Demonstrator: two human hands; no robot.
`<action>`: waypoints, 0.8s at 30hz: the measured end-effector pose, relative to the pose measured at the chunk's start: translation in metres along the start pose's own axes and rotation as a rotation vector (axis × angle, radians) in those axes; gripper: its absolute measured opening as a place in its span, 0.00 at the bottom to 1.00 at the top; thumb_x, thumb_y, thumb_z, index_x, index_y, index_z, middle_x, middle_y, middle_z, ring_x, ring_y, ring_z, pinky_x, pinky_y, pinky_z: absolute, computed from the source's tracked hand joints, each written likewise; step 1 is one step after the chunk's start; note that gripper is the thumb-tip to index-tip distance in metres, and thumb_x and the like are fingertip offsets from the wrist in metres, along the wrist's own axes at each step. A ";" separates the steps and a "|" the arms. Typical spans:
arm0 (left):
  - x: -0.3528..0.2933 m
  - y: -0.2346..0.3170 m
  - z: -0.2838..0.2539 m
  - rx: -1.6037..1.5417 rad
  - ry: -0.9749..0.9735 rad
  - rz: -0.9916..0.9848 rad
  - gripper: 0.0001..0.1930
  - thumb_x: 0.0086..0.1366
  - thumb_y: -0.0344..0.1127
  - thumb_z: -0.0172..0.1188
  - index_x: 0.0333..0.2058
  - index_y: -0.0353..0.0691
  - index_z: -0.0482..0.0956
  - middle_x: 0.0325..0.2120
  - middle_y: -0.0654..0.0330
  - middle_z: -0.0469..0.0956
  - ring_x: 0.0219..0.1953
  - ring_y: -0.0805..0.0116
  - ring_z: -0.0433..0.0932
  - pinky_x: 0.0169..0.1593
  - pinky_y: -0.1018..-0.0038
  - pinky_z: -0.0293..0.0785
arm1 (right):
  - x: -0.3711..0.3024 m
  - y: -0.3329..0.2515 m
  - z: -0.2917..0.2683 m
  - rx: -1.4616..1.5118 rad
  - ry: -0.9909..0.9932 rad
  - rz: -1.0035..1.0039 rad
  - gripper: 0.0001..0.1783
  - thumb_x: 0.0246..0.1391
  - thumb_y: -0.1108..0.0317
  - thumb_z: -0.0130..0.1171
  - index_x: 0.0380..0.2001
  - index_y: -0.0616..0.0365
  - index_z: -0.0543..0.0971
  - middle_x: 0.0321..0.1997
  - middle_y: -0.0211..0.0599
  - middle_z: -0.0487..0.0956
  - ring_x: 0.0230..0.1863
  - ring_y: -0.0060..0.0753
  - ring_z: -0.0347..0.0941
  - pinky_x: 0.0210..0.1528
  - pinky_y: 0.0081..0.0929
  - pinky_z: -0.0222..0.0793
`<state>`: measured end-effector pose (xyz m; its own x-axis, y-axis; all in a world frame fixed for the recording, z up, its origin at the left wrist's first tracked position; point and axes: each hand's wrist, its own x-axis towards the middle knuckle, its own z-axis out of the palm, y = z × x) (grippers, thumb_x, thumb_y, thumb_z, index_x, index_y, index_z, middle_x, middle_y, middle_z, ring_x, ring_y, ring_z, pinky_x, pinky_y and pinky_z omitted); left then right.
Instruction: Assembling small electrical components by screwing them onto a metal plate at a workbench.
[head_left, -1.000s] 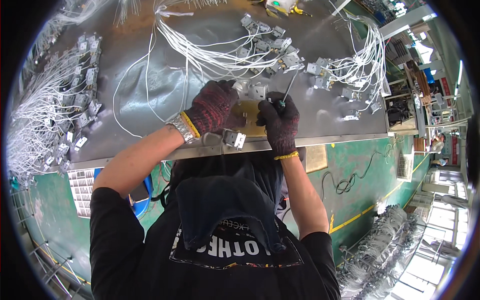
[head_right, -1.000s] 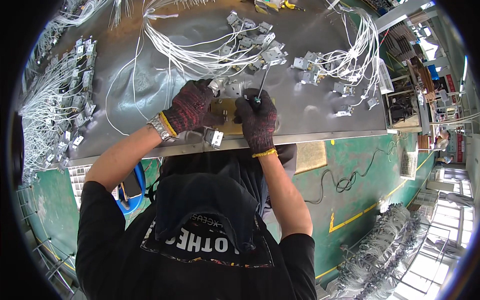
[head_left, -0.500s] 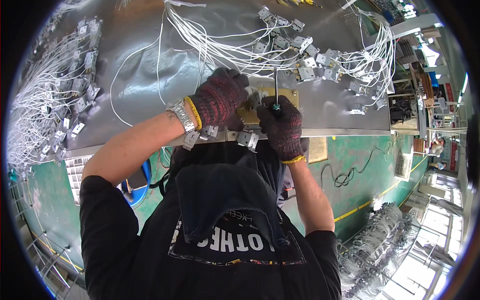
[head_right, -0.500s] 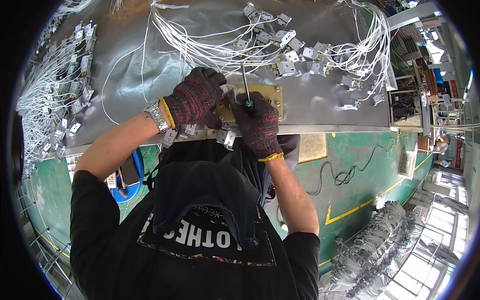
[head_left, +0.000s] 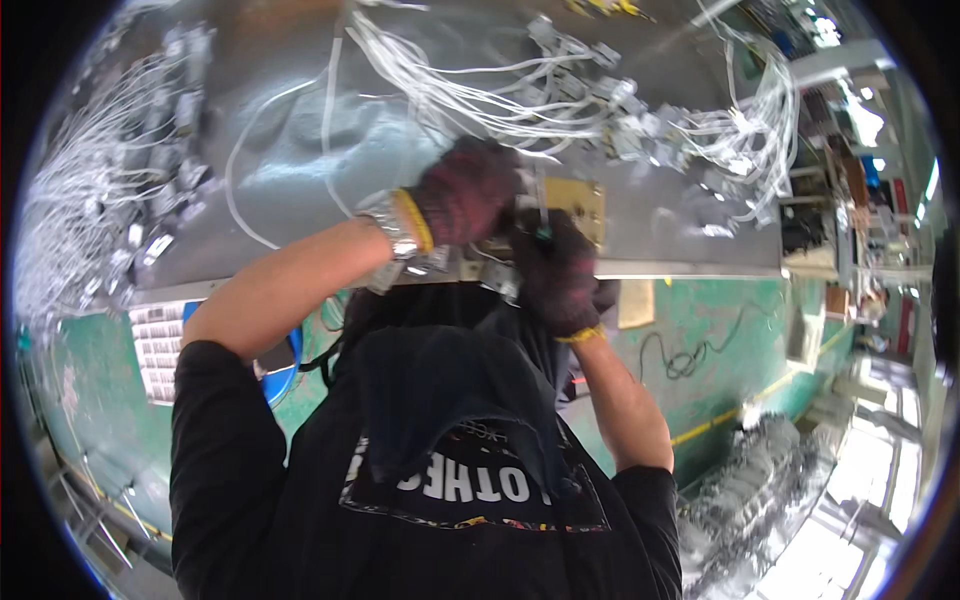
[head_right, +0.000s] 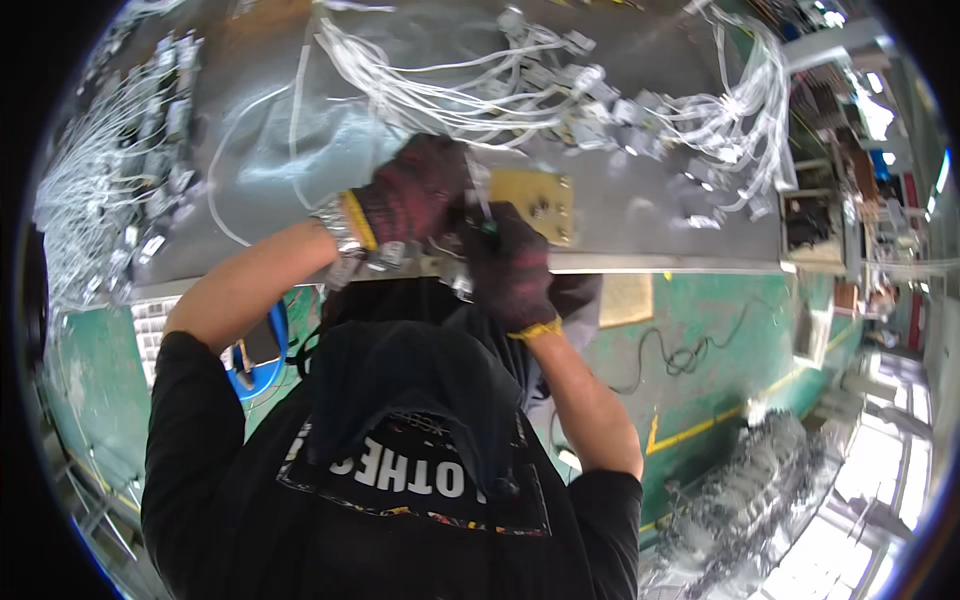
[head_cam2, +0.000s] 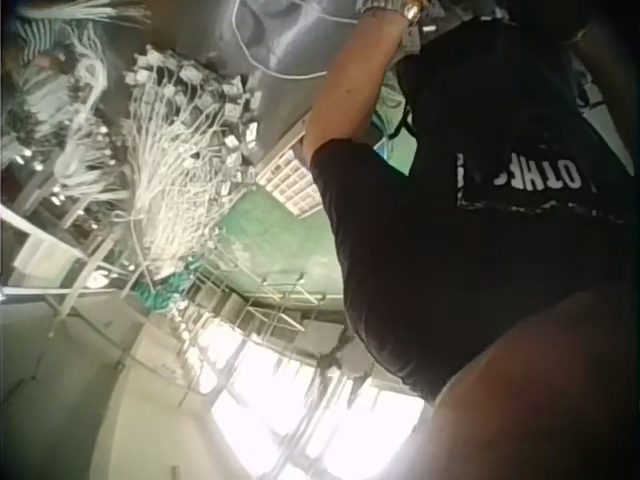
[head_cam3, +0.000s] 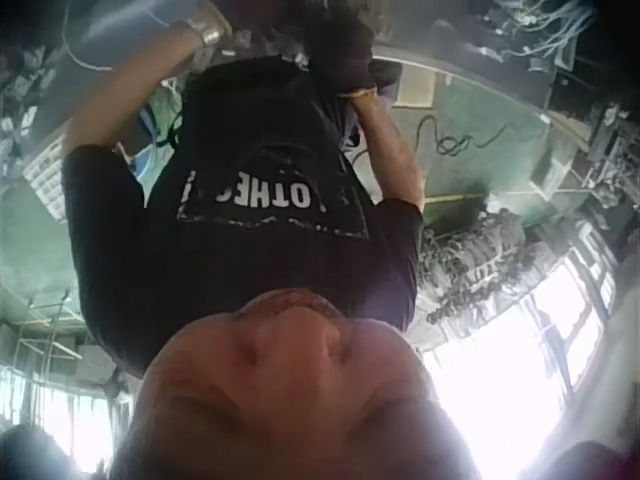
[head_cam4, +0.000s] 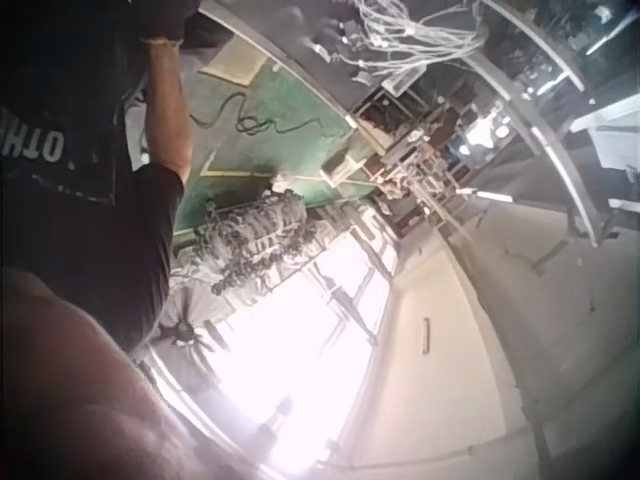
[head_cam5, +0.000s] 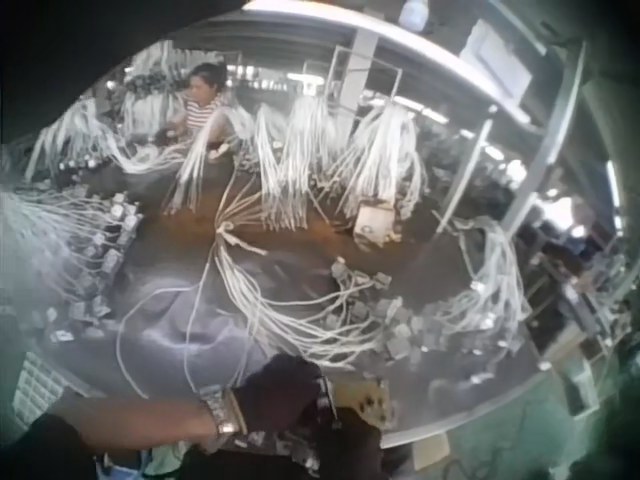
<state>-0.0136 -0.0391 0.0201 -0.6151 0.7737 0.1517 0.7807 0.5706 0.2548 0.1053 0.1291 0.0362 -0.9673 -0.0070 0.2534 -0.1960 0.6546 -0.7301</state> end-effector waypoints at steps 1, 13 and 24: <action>-0.008 0.002 -0.006 -0.084 0.074 0.032 0.23 0.50 0.49 0.71 0.43 0.44 0.86 0.41 0.54 0.83 0.46 0.52 0.81 0.51 0.55 0.75 | -0.003 -0.001 -0.003 -0.032 -0.011 -0.039 0.10 0.61 0.67 0.68 0.43 0.57 0.82 0.38 0.44 0.85 0.40 0.37 0.84 0.40 0.33 0.77; 0.025 0.028 0.025 0.002 0.198 0.184 0.23 0.42 0.59 0.69 0.22 0.42 0.86 0.19 0.54 0.81 0.25 0.49 0.83 0.30 0.60 0.78 | -0.019 0.063 -0.004 0.339 0.190 0.233 0.12 0.63 0.68 0.69 0.40 0.66 0.80 0.33 0.37 0.84 0.34 0.28 0.77 0.39 0.31 0.75; 0.032 0.036 0.028 -0.014 0.137 0.127 0.26 0.47 0.65 0.71 0.30 0.46 0.88 0.29 0.54 0.86 0.37 0.47 0.86 0.43 0.54 0.80 | -0.002 0.070 -0.009 0.201 0.117 0.172 0.11 0.64 0.71 0.66 0.44 0.68 0.81 0.36 0.39 0.82 0.38 0.26 0.75 0.42 0.29 0.75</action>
<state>-0.0020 0.0139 0.0073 -0.5216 0.7942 0.3117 0.8521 0.4659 0.2387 0.0947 0.1814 -0.0100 -0.9662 0.1860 0.1785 -0.0703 0.4760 -0.8767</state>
